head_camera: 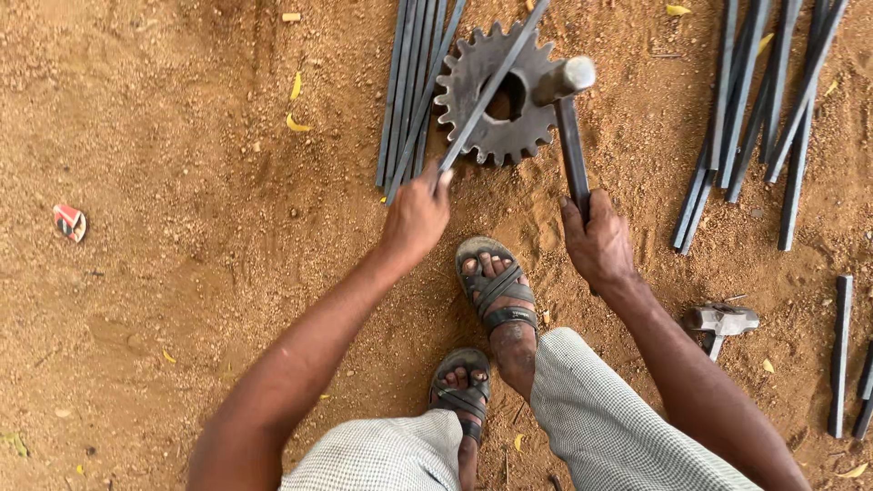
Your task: The person uses a gear and a hammer to straighten metal rods by hand on the ground.
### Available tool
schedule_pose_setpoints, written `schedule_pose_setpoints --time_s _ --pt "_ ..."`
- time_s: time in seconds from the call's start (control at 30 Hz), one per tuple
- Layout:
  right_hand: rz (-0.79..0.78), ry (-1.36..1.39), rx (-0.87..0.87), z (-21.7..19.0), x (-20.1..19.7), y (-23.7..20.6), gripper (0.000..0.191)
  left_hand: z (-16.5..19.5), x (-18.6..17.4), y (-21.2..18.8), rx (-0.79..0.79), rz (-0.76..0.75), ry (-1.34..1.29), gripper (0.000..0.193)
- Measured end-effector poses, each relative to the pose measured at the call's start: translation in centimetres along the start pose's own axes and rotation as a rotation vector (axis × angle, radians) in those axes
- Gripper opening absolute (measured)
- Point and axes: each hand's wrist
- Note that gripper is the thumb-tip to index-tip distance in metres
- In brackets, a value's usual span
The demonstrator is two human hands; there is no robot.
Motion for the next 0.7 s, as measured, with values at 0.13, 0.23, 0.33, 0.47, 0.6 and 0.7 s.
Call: schedule_pose_setpoints --time_s 0.13,0.23,0.33,0.47,0.6,0.7 --pt "0.073 0.004 -0.197 0.0 -1.9 -2.0 0.031 -3.1 2.3 -2.9 0.131 0.133 0.118 0.047" --pt "0.290 -0.021 -0.533 -0.1 -3.2 -3.1 0.031 -4.0 3.7 -4.7 0.025 0.085 0.139 0.051" --pt "0.454 0.127 -0.926 -0.9 -3.9 -2.3 0.030 -4.6 4.6 -4.6 0.063 0.122 0.222 0.057" --pt "0.345 0.098 -0.885 -2.5 -2.6 -1.4 0.029 -4.1 5.3 -4.9 0.108 0.207 0.325 0.054" --pt "-0.034 -0.086 -0.170 -3.5 -1.1 -2.4 0.032 -2.2 4.7 -6.3 -0.061 0.036 0.270 0.057" --pt "-0.010 -0.107 -0.098 -2.5 -1.0 -3.9 0.035 -1.0 4.0 -7.0 -0.061 0.005 0.138 0.061"
Point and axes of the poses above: each hand's wrist, its own y-axis towards the middle knuckle, its own x-axis out of the palm, z = x × y, and after that the axes turned 10 degrees about -z, right-handed
